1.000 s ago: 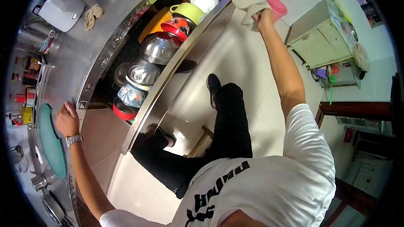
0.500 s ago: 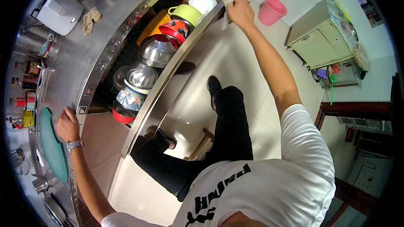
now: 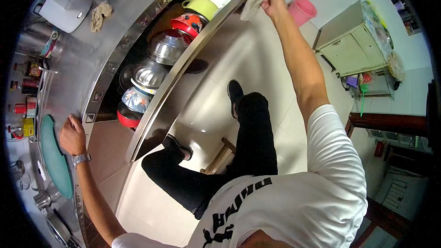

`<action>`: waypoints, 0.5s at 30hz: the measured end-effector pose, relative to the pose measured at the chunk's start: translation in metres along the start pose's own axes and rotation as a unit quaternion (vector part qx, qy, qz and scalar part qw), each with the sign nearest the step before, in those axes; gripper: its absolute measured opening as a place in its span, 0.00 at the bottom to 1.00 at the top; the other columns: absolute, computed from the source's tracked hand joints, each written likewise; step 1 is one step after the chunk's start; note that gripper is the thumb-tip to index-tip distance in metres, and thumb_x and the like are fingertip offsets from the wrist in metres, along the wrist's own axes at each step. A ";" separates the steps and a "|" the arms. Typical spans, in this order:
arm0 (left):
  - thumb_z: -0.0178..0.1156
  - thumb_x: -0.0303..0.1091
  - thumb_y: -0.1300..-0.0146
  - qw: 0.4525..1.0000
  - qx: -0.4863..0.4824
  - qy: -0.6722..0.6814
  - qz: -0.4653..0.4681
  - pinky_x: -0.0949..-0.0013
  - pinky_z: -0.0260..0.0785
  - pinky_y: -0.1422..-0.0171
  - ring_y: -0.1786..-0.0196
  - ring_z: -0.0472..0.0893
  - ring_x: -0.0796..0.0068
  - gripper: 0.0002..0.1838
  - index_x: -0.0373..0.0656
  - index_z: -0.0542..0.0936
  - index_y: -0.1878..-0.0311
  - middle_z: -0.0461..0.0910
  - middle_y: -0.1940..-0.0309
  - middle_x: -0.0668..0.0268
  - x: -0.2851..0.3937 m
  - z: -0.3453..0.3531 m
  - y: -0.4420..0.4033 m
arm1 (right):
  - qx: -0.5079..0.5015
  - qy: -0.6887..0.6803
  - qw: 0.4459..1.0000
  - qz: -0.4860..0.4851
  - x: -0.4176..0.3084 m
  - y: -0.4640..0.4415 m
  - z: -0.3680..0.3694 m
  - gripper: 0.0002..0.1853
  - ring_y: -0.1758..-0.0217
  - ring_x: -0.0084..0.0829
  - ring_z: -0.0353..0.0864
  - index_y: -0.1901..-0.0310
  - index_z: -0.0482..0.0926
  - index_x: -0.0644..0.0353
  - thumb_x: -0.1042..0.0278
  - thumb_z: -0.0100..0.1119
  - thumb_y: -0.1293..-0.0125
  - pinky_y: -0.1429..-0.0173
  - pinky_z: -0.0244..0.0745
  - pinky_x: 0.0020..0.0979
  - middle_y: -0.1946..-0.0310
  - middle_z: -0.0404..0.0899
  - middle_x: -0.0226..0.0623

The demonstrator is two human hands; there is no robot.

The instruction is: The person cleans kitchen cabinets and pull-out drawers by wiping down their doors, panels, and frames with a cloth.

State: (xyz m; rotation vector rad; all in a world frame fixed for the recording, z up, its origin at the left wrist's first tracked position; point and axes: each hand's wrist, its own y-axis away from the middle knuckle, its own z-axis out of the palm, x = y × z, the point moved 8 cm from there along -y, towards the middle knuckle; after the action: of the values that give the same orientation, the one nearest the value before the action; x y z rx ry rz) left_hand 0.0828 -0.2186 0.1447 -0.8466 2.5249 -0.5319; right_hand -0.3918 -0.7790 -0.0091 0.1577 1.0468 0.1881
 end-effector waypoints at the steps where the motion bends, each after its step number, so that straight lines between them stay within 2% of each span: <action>1: 0.46 0.47 0.33 1.000 0.002 0.000 -0.001 0.54 0.68 0.73 0.75 0.78 0.50 0.21 0.43 0.81 0.71 0.79 0.77 0.53 0.002 -0.002 0.002 | -0.045 -0.058 0.997 0.027 0.010 -0.003 0.002 0.07 0.73 0.30 0.76 0.60 0.73 0.62 0.70 0.46 0.36 0.74 0.74 0.30 0.69 0.77 0.38; 2: 0.46 0.47 0.33 1.000 0.004 -0.002 -0.012 0.54 0.68 0.73 0.75 0.78 0.50 0.21 0.43 0.81 0.71 0.79 0.77 0.53 0.005 -0.005 0.005 | -0.048 -0.058 0.997 0.026 0.012 0.000 0.001 0.07 0.73 0.30 0.76 0.60 0.73 0.62 0.70 0.46 0.36 0.74 0.74 0.30 0.69 0.77 0.38; 4: 0.45 0.48 0.33 1.000 0.004 -0.008 -0.028 0.53 0.68 0.73 0.75 0.78 0.50 0.22 0.43 0.81 0.71 0.79 0.77 0.53 0.005 -0.009 0.011 | -0.097 -0.124 0.986 0.050 0.021 0.008 0.009 0.12 0.62 0.35 0.79 0.54 0.72 0.62 0.68 0.39 0.33 0.60 0.79 0.36 0.61 0.78 0.40; 5: 0.45 0.48 0.33 1.000 0.005 -0.003 -0.019 0.53 0.68 0.73 0.75 0.79 0.50 0.22 0.43 0.81 0.71 0.79 0.77 0.53 0.005 -0.008 0.013 | -0.109 -0.106 0.987 0.050 0.018 0.021 0.013 0.16 0.54 0.40 0.78 0.52 0.71 0.62 0.65 0.35 0.31 0.49 0.77 0.41 0.56 0.77 0.42; 9: 0.46 0.49 0.34 1.000 0.003 0.014 -0.025 0.54 0.69 0.72 0.74 0.79 0.50 0.22 0.43 0.81 0.71 0.79 0.77 0.52 0.009 -0.012 0.020 | -0.167 -0.140 0.976 0.027 0.011 0.025 0.020 0.16 0.52 0.42 0.77 0.50 0.71 0.62 0.64 0.34 0.30 0.47 0.75 0.44 0.55 0.76 0.44; 11: 0.46 0.49 0.34 0.999 0.012 0.012 -0.032 0.54 0.69 0.72 0.74 0.79 0.49 0.22 0.43 0.82 0.70 0.80 0.77 0.52 0.011 -0.016 0.024 | -0.111 -0.133 0.985 0.010 0.008 0.024 0.018 0.17 0.53 0.43 0.77 0.49 0.70 0.62 0.63 0.33 0.30 0.48 0.75 0.44 0.55 0.76 0.44; 13: 0.46 0.50 0.34 0.999 0.022 0.007 -0.040 0.53 0.69 0.71 0.74 0.79 0.49 0.22 0.43 0.82 0.68 0.80 0.76 0.53 0.012 -0.020 0.027 | -0.097 -0.131 0.987 0.007 0.008 0.031 0.024 0.17 0.53 0.43 0.77 0.50 0.70 0.62 0.62 0.33 0.30 0.47 0.75 0.45 0.55 0.76 0.43; 15: 0.51 0.45 0.35 0.998 0.055 0.021 -0.021 0.56 0.70 0.72 0.76 0.79 0.53 0.18 0.40 0.81 0.65 0.80 0.77 0.53 0.018 -0.033 0.032 | -0.082 -0.128 0.988 0.010 0.014 0.030 0.023 0.18 0.54 0.43 0.76 0.50 0.70 0.62 0.62 0.32 0.29 0.47 0.74 0.45 0.55 0.76 0.43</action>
State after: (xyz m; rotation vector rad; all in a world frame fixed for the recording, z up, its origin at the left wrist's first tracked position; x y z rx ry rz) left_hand 0.0383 -0.1986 0.1518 -0.8572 2.4953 -0.7014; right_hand -0.3673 -0.7471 -0.0031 0.0412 0.7708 0.2650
